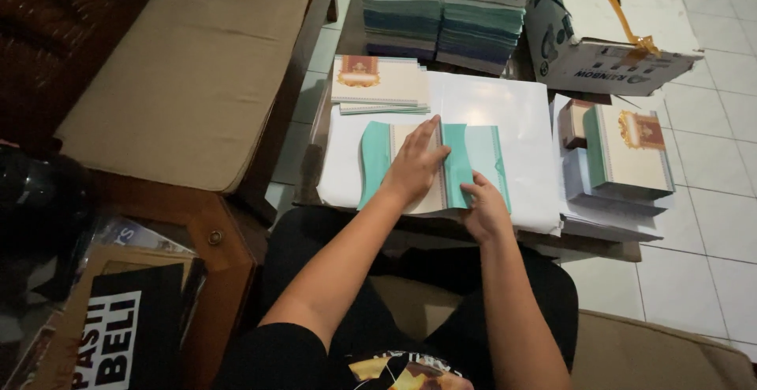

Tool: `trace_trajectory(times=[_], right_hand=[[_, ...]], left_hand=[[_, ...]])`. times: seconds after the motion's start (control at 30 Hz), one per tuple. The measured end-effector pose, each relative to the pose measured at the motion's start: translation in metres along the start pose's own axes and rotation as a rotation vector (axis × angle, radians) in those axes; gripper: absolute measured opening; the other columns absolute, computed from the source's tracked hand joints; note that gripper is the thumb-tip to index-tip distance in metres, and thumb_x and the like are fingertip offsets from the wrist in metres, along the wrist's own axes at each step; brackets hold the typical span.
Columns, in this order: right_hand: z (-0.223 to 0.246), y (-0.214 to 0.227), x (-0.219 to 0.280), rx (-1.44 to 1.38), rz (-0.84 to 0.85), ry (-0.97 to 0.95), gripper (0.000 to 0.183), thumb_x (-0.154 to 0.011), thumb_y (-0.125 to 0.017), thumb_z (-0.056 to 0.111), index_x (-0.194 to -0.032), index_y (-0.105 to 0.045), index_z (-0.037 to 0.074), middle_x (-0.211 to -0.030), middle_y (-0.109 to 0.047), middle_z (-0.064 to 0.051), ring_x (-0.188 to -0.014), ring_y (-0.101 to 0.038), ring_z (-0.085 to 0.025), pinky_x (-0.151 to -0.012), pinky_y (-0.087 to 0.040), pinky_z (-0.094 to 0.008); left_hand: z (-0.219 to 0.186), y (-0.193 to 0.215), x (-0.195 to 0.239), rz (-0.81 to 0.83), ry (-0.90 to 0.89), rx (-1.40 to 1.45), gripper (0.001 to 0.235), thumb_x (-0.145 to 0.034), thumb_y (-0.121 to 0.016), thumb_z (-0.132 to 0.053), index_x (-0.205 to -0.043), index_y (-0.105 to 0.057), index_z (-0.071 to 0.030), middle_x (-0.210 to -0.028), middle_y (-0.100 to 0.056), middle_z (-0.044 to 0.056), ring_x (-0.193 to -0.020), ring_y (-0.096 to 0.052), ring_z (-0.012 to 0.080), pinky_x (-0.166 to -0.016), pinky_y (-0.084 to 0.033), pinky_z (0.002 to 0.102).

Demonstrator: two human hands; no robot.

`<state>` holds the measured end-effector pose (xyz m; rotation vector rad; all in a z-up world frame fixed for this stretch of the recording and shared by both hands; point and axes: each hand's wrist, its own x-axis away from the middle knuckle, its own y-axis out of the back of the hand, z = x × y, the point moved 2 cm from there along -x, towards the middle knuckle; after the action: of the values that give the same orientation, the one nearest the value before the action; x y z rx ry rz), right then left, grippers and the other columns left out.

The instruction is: Inserting individual printed cards into light blue folders and pressing them closed.

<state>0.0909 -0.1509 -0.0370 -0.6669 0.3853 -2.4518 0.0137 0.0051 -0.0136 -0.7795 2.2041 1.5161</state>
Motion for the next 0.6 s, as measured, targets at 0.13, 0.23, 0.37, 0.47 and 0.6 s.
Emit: trace_trajectory(times=[0.13,0.23,0.37,0.47,0.6], right_hand=[[-0.015,0.018,-0.02,-0.032,-0.015,0.062,0.049,-0.102,-0.054,0.011,-0.15,-0.049,0.006,-0.148,-0.054,-0.023,-0.132,-0.055,-0.038,-0.103,-0.048,-0.058],[0.005,-0.01,0.013,0.555,0.149,0.199,0.057,-0.112,-0.025,0.043,-0.152,-0.05,0.011,-0.17,-0.022,-0.012,-0.153,-0.017,-0.05,-0.105,-0.029,-0.081],[0.023,-0.05,0.056,1.069,0.17,0.443,0.046,-0.111,-0.042,0.029,-0.143,-0.058,0.001,-0.152,-0.049,-0.024,-0.144,-0.041,-0.041,-0.118,-0.034,-0.053],[0.015,-0.039,0.046,1.249,0.077,0.48,0.045,-0.105,-0.053,0.021,-0.145,-0.057,0.002,-0.153,-0.051,-0.021,-0.145,-0.044,-0.035,-0.121,-0.035,-0.046],[0.012,-0.033,0.036,1.486,0.021,0.585,0.054,-0.1,-0.053,0.007,-0.153,-0.046,-0.001,-0.153,-0.05,-0.021,-0.148,-0.039,-0.035,-0.123,-0.033,-0.046]], left_hand=[[0.002,-0.002,0.0,-0.003,0.006,0.075,0.024,-0.099,-0.043,-0.002,-0.104,-0.066,-0.008,-0.157,-0.037,0.019,-0.146,-0.041,0.0347,-0.12,-0.04,0.043],[0.012,-0.018,-0.001,-0.088,-0.011,0.114,0.021,-0.103,-0.037,-0.002,-0.103,-0.058,-0.002,-0.156,-0.037,0.025,-0.145,-0.042,0.0391,-0.119,-0.041,0.044],[0.01,-0.015,0.001,-0.09,-0.015,0.052,0.028,-0.099,-0.038,-0.002,-0.122,-0.051,-0.011,-0.153,-0.041,0.022,-0.141,-0.047,0.0382,-0.117,-0.042,0.048],[0.013,-0.022,0.003,0.068,0.101,-0.083,0.054,-0.091,-0.04,-0.004,-0.144,-0.047,-0.014,-0.148,-0.048,0.016,-0.14,-0.048,0.0347,-0.118,-0.037,0.053],[0.013,-0.021,0.0,0.241,0.186,-0.157,0.051,-0.09,-0.044,-0.014,-0.14,-0.056,-0.012,-0.146,-0.054,0.015,-0.144,-0.045,0.0357,-0.119,-0.029,0.061]])
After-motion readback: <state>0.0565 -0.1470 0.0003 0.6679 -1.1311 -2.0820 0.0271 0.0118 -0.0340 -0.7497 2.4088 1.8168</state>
